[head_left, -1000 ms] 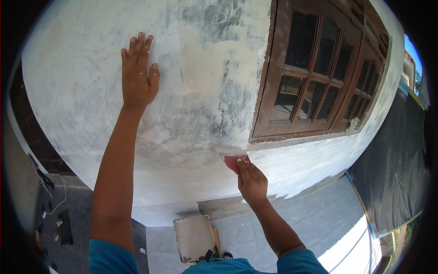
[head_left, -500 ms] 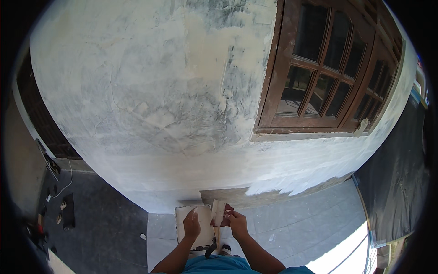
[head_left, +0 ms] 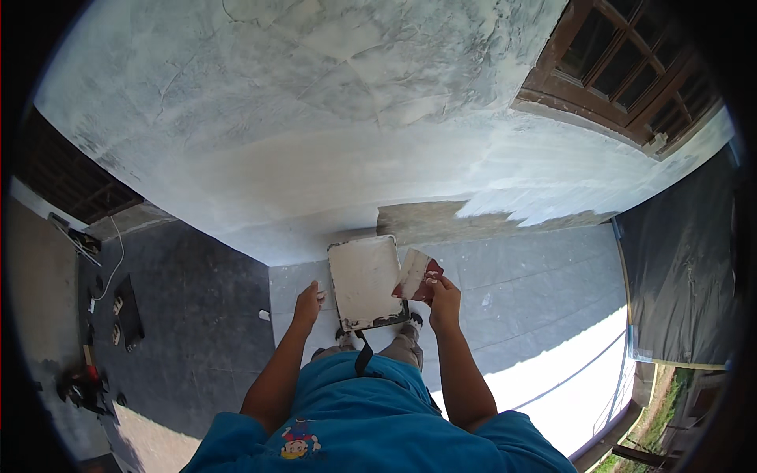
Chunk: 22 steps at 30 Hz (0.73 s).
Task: Applying putty or filler to cracks and imperfections in an exterior wall.
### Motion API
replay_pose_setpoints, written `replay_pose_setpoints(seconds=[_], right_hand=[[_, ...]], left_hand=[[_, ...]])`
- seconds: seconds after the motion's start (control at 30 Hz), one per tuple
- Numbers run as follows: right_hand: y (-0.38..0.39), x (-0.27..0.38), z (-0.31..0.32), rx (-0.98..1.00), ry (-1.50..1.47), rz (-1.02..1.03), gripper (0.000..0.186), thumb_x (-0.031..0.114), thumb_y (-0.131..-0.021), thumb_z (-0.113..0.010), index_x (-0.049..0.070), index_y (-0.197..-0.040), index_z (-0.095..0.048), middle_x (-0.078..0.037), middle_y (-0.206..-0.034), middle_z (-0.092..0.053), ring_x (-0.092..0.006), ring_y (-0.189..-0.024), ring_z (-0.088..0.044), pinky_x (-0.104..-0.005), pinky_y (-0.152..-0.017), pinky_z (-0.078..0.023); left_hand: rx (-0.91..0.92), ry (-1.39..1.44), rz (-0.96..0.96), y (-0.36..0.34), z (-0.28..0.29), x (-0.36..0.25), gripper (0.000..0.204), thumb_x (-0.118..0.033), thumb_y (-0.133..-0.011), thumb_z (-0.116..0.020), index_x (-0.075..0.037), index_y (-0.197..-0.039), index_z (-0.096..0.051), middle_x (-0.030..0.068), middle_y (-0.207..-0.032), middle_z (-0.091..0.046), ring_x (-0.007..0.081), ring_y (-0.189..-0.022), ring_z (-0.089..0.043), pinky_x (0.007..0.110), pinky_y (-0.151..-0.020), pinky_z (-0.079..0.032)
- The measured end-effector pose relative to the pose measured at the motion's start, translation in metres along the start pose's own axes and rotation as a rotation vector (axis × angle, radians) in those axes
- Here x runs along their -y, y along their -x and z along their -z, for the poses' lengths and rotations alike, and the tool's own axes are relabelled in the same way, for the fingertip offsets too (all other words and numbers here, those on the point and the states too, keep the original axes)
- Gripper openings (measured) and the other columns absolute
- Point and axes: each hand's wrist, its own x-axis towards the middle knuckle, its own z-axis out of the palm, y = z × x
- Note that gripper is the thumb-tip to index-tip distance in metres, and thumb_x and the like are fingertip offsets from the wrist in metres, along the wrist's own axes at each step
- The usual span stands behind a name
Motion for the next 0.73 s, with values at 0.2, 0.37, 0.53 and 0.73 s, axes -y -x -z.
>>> replay_pose_setpoints(seconds=[0.2,0.37,0.53,0.73], right_hand=[[-0.003,-0.069,0.000,-0.145,0.050,-0.050,0.019,0.005,-0.091,-0.061,-0.004,-0.104,-0.069,-0.005,-0.087,-0.068,-0.0105,-0.072,-0.063,-0.0244,-0.063,-0.051],[-0.026,-0.163,0.031,-0.126,0.535,-0.031,0.022,0.009,-0.087,-0.066,-0.004,-0.105,-0.070,-0.011,-0.088,-0.073,-0.0171,-0.076,-0.067,-0.0323,-0.070,-0.053],[-0.076,-0.240,0.045,-0.100,0.779,-0.105,0.026,0.015,-0.084,-0.069,-0.001,-0.104,-0.071,-0.016,-0.089,-0.073,-0.0274,-0.081,-0.070,-0.0389,-0.074,-0.053],[-0.141,-0.309,0.056,-0.025,0.810,-0.137,0.029,0.020,-0.084,-0.071,0.001,-0.106,-0.072,-0.018,-0.093,-0.074,-0.0308,-0.087,-0.072,-0.0419,-0.076,-0.053]], left_hand=[[-0.048,-0.001,0.167,-0.009,0.030,0.029,0.077,-0.061,-0.100,-0.040,0.000,-0.146,-0.044,0.0165,-0.141,-0.056,0.0270,-0.127,-0.054,0.041,-0.106,-0.039],[-0.040,-0.061,0.283,-0.026,0.037,0.100,0.080,-0.062,-0.099,-0.040,0.001,-0.148,-0.041,0.0177,-0.150,-0.047,0.0296,-0.139,-0.044,0.043,-0.111,-0.033],[0.045,-0.048,0.356,-0.057,0.016,0.146,0.087,-0.065,-0.100,-0.034,0.003,-0.154,-0.029,0.0206,-0.161,-0.029,0.0315,-0.150,-0.025,0.043,-0.120,-0.019],[0.012,0.105,0.367,-0.104,-0.024,0.172,0.096,-0.073,-0.097,-0.030,0.003,-0.156,-0.020,0.0186,-0.162,-0.027,0.0307,-0.151,-0.023,0.042,-0.122,-0.017]])
